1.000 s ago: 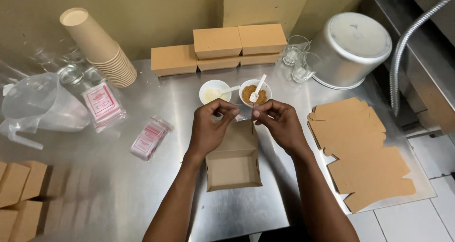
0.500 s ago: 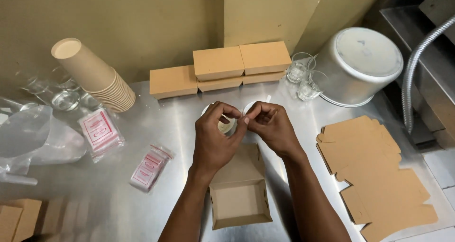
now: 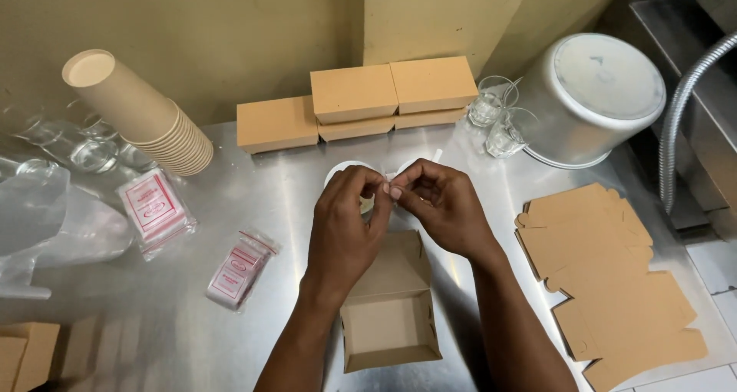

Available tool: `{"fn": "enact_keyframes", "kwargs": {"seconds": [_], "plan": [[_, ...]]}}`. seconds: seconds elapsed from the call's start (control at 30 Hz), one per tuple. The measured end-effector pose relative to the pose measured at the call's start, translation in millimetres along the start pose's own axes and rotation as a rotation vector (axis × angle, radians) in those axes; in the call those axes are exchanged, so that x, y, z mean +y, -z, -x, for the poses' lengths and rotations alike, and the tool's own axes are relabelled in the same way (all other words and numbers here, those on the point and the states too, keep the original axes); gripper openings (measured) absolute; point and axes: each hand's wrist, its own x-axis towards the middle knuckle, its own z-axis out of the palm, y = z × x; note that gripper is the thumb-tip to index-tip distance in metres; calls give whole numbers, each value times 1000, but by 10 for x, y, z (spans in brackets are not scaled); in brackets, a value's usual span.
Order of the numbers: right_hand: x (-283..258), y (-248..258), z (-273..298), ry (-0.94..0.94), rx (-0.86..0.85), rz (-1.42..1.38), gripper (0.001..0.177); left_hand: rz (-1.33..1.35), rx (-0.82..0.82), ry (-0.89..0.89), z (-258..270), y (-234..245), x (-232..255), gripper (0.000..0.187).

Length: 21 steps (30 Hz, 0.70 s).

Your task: Assembling a cardboard takeout box and filling small plastic packets with condiment powders using a spoon.

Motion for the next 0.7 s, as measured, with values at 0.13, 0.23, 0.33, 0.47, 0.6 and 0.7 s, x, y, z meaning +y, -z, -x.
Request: {"fn": "enact_keyframes", "kwargs": {"seconds": [0.13, 0.23, 0.33, 0.47, 0.6, 0.7], "plan": [[-117, 45, 22, 43, 45, 133, 9, -41, -48, -31, 26, -73, -70, 7], [-141, -6, 49, 188, 131, 313, 11, -51, -23, -60, 24, -123, -133, 8], [-61, -50, 47, 273, 259, 442, 12, -61, -25, -56, 37, -133, -163, 13], [-129, -49, 55, 308, 220, 470, 9, -90, -72, -30, 52, -69, -201, 12], [-251, -63, 80, 381, 69, 413, 13, -7, -100, 89, 24, 66, -169, 12], [-466, -126, 89, 383, 58, 472, 16, -39, -136, 111, 55, 75, -164, 12]]}}
